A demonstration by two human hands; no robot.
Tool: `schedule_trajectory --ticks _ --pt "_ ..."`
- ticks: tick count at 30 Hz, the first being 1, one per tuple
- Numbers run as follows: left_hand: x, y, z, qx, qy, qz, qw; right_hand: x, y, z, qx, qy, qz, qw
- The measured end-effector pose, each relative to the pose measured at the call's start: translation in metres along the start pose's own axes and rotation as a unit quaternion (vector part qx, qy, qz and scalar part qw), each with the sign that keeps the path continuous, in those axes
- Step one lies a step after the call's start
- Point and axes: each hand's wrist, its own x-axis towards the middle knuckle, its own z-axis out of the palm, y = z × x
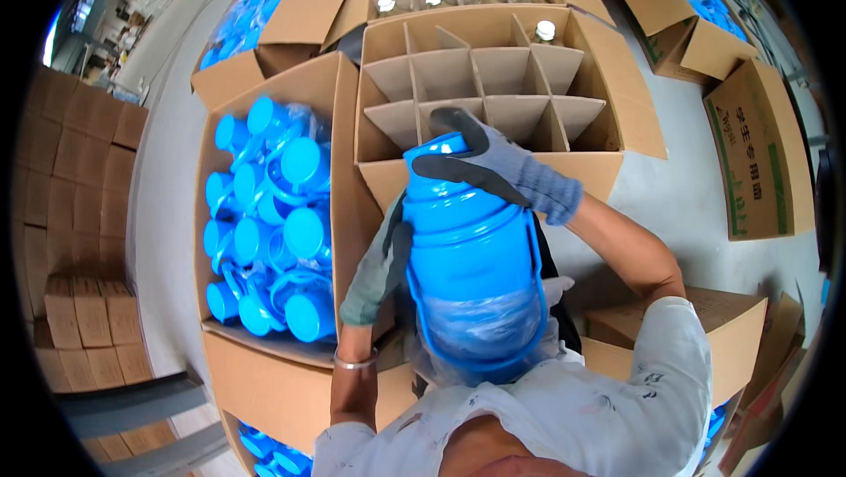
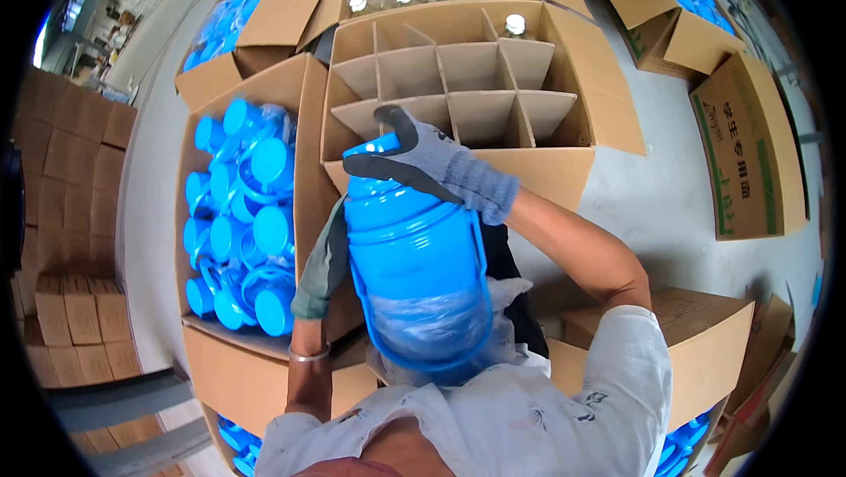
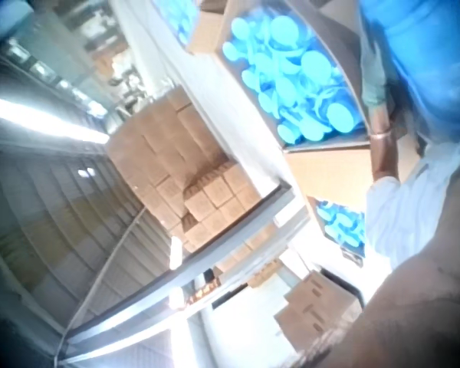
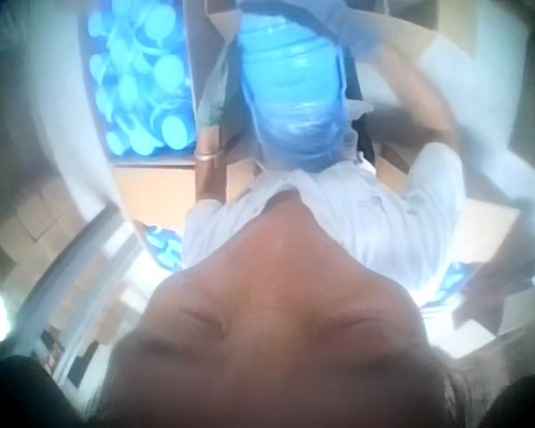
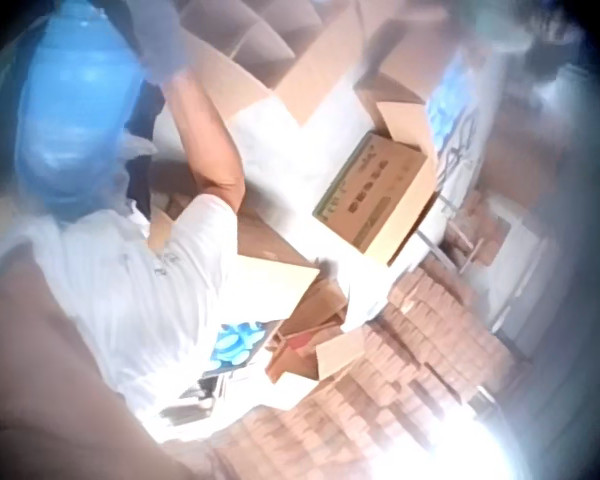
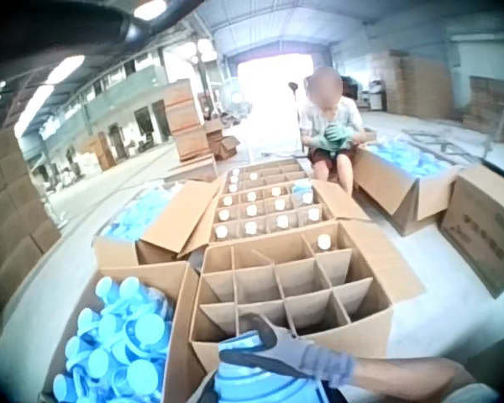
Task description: The person assembles blue water bottles by inserting stainless steel inner containers into blue plastic shells and screwing on the lids. They then wrap each assembled bottle in a clear plastic bag and place it into a cardboard box. The process is repeated continuously with materials organized in boxes around the workspace.
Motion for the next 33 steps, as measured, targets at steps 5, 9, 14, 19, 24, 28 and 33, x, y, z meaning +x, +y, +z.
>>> schedule_trajectory --ticks 5,9,14,19,24,28,33 --pt "0.017 0.038 0.002 0.14 0.035 0.149 0.978 0.049 0.055 -0.01 0.366 -0.239 -0.182 0.881" --pt "0.052 0.067 0.005 0.207 0.095 0.171 0.959 0.109 0.127 0.025 0.552 -0.305 -0.094 0.771" --pt "0.11 0.003 -0.025 -0.04 0.16 -0.063 0.984 0.158 0.115 -0.022 0.008 -0.072 -0.443 0.894" --pt "0.104 -0.039 0.017 -0.65 0.172 -0.111 0.732 0.245 0.152 -0.197 -0.298 0.296 -0.157 0.894" --pt "0.119 -0.066 0.023 -0.737 0.13 -0.07 0.659 0.238 0.292 -0.328 -0.424 0.249 0.056 0.869" --pt "0.115 -0.038 0.018 -0.644 0.218 -0.144 0.719 0.263 0.282 -0.319 -0.38 0.287 0.085 0.875" --pt "0.114 -0.028 0.02 -0.643 0.178 -0.145 0.73 0.219 0.275 -0.308 -0.359 0.425 -0.03 0.83"
